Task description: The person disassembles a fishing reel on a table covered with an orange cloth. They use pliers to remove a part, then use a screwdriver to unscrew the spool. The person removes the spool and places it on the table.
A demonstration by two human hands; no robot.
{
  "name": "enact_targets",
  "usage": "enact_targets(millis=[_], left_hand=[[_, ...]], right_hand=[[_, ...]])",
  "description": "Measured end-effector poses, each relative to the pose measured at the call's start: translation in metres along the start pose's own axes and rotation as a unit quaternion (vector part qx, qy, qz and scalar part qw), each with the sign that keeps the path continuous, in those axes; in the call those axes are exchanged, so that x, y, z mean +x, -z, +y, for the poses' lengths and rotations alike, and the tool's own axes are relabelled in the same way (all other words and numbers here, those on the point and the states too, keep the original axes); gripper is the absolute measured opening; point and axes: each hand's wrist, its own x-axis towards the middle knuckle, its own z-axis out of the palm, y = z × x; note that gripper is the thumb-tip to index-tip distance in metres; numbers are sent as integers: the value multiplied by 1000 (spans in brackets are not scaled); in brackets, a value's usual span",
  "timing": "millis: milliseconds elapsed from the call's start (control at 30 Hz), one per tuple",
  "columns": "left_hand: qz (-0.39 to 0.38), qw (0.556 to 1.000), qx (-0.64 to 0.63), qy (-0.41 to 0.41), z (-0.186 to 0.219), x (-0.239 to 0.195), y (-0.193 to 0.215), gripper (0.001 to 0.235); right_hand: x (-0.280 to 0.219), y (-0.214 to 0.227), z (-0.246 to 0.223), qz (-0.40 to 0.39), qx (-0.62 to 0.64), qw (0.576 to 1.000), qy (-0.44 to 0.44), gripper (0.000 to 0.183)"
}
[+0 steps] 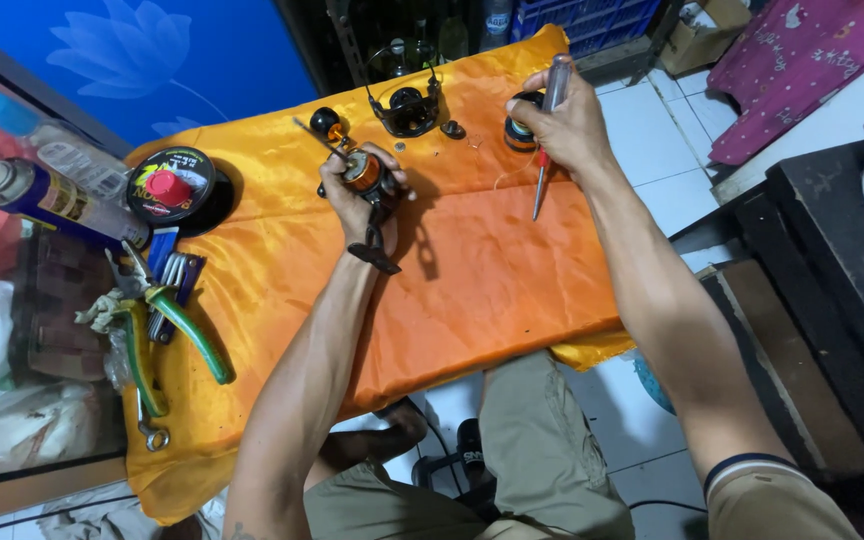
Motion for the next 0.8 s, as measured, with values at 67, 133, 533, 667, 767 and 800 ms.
enact_targets(millis=[67, 133, 533, 667, 767, 800], left_hand=[[10, 999, -4, 32, 2, -2, -3, 49], [21, 998, -7, 62, 1, -4, -4, 48], [-77, 985, -9, 155, -3, -10, -7, 63], [-90, 984, 56, 141, -19, -2, 11, 56], [-92, 981, 131, 110, -21, -3, 7, 51], [-71, 973, 185, 119, -19, -6, 3, 49]], right_hand=[[-4, 4, -4, 10, -54, 998, 3, 21], [-12, 6, -13, 20, -107, 994, 6, 26], [-45, -9, -34, -17, 60, 975, 212, 54], [-50, -19, -29, -50, 83, 957, 273, 43], [-49, -23, -21, -60, 82, 955, 280, 44], [-48, -25, -18, -72, 88, 949, 295, 45]])
